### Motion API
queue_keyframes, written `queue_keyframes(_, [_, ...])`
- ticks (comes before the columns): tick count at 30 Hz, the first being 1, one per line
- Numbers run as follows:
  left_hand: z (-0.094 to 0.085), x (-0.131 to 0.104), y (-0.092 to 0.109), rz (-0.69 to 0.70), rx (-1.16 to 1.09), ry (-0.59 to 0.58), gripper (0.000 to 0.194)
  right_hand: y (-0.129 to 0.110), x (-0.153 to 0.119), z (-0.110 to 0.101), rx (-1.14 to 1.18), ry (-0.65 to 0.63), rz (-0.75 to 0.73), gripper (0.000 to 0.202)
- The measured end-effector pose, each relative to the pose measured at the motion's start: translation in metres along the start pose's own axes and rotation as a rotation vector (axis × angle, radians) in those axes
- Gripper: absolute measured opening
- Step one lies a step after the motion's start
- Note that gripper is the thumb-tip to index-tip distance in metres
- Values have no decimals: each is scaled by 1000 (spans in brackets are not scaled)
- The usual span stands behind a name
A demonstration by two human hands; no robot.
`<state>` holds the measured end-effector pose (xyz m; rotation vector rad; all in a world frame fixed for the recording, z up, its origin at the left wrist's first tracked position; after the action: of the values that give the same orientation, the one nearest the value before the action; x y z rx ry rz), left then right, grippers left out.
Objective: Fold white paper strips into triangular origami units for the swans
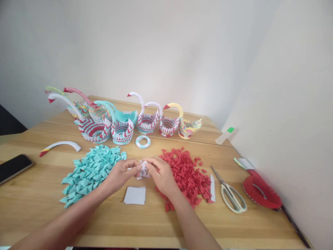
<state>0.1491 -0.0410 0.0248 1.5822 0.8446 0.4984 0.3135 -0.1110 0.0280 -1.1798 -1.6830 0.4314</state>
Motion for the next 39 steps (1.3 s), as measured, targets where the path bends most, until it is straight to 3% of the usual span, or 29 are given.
queue_keyframes(4, [0, -1, -1, 25, 141, 45, 27, 3, -1, 3, 36, 26, 126, 18])
queue_keyframes(11, [0, -1, 4, -68, -57, -136, 18, 5, -2, 3, 93, 122, 192, 24])
queue_keyframes(20, [0, -2, 3, -96, -111, -50, 14, 1, -2, 2, 141, 137, 202, 25])
queue_keyframes(30, [2, -1, 2, -79, -73, -37, 20, -3, -2, 2, 93, 78, 157, 24])
queue_keyframes(39, [7, -2, -2, 29, 17, 58, 22, -6, -2, 7, 119, 38, 193, 26])
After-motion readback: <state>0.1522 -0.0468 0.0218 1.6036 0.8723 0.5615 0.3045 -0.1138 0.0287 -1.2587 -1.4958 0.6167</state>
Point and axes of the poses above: each hand's wrist, its own x-axis towards the middle knuckle, its own z-axis out of the palm, y = z × x, the point moved 1 cm from there along x, towards the middle knuckle, and after that the axes turned 15 degrees about -z, right-handed, at the moved point
